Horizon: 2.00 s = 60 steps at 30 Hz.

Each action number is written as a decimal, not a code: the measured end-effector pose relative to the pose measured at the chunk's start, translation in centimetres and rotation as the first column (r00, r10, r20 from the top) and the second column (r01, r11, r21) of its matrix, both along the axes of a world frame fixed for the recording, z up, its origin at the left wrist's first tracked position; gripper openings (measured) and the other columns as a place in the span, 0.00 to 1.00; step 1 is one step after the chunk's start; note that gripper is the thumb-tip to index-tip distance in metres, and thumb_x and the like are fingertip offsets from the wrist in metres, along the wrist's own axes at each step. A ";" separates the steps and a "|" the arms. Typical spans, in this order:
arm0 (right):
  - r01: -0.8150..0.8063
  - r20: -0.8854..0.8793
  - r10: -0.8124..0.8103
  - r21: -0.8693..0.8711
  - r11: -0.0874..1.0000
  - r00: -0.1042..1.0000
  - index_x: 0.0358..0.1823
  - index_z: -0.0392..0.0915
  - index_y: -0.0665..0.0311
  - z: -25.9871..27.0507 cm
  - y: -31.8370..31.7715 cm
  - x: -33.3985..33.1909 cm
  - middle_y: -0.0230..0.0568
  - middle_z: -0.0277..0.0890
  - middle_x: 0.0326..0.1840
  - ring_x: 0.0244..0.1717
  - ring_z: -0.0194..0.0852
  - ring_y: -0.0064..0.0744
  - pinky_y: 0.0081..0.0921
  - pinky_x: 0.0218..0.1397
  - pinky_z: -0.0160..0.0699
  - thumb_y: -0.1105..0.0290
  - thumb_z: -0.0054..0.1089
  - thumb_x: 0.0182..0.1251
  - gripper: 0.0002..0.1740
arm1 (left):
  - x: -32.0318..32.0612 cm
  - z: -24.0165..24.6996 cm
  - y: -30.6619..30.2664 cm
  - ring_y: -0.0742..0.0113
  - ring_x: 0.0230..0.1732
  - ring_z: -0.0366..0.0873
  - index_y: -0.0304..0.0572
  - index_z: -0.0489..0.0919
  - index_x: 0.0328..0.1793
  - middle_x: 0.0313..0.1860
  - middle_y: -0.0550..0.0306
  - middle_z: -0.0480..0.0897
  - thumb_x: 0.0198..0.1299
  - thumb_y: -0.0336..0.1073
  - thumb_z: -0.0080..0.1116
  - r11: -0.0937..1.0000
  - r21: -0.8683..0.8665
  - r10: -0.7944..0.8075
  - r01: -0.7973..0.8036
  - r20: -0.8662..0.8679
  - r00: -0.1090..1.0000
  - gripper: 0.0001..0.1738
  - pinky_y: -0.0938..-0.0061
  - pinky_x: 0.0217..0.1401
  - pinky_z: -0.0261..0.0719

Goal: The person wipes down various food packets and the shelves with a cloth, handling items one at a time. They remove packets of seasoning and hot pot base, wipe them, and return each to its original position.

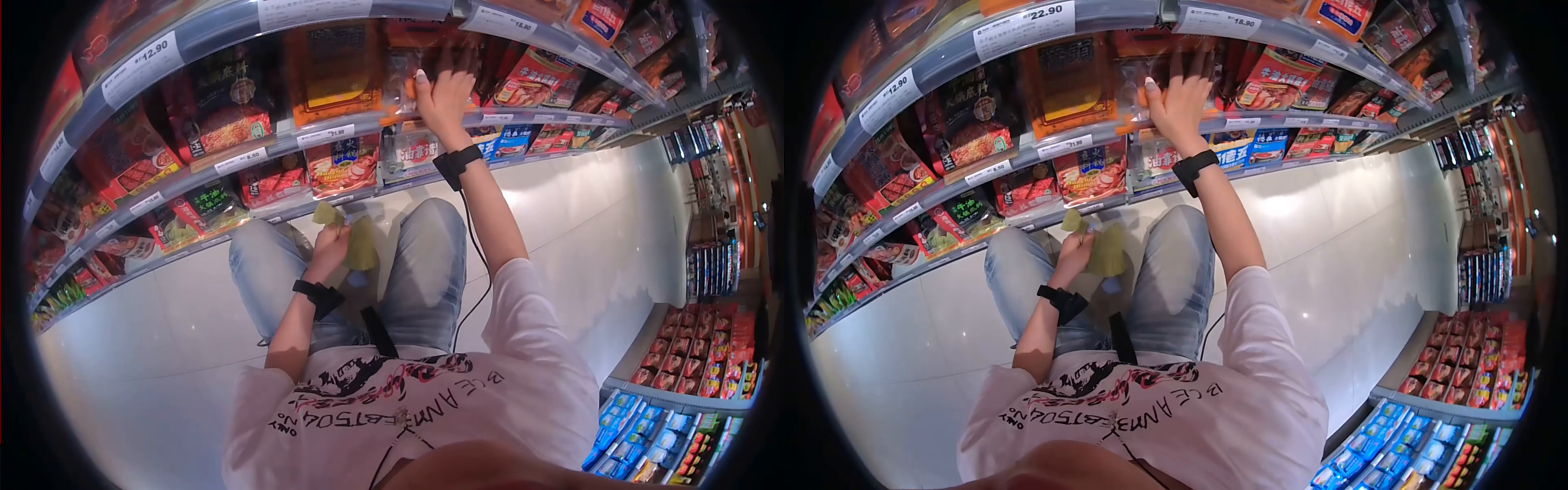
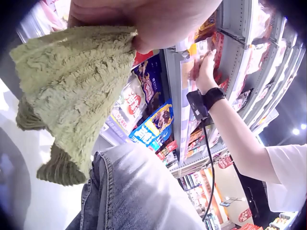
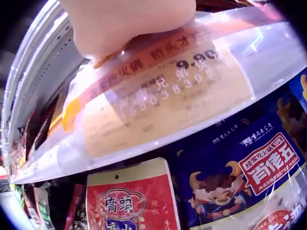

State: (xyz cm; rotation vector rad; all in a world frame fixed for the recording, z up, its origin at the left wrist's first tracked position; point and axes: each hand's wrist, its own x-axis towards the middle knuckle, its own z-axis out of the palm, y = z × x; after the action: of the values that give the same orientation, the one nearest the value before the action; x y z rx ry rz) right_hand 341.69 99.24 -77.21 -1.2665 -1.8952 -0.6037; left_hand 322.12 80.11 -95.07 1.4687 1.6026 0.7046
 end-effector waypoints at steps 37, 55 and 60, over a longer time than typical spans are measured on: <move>0.291 0.020 -0.290 -0.019 0.957 0.957 0.16 0.73 0.64 1.2 -1.9 -6.9 0.44 0.70 0.18 0.21 0.72 0.40 0.30 0.20 0.70 0.51 0.53 0.48 0.21 | 0.5 -0.5 -0.1 0.41 0.28 0.70 0.30 0.69 0.25 0.23 0.36 0.72 0.58 0.48 0.43 0.999 0.025 -0.046 0.046 0.022 0.999 0.24 0.59 0.29 0.64; -0.508 -0.855 0.223 -0.054 0.860 0.468 0.19 0.62 0.66 5.9 -9.0 -1.3 0.24 0.55 0.15 0.21 0.49 0.14 0.16 0.22 0.50 0.59 0.38 0.66 0.21 | 0.0 -0.6 0.7 0.59 0.29 0.71 0.30 0.70 0.37 0.25 0.47 0.74 0.61 0.42 0.40 0.977 0.055 0.179 -0.205 0.309 0.934 0.18 0.70 0.34 0.67; -0.496 -0.621 0.309 -0.150 0.855 0.720 0.19 0.63 0.68 3.3 -13.3 1.4 0.28 0.58 0.15 0.18 0.53 0.17 0.17 0.21 0.52 0.63 0.36 0.66 0.20 | -0.7 2.9 -0.3 0.71 0.37 0.69 0.34 0.68 0.46 0.34 0.57 0.73 0.62 0.43 0.37 0.977 -0.022 0.191 -0.213 0.544 0.817 0.19 0.77 0.41 0.65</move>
State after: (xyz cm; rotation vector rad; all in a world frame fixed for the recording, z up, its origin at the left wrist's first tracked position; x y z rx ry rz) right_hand 343.05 85.93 -73.90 -0.9972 -1.6804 0.3142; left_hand 321.47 79.81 -92.15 0.9967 1.3025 1.1661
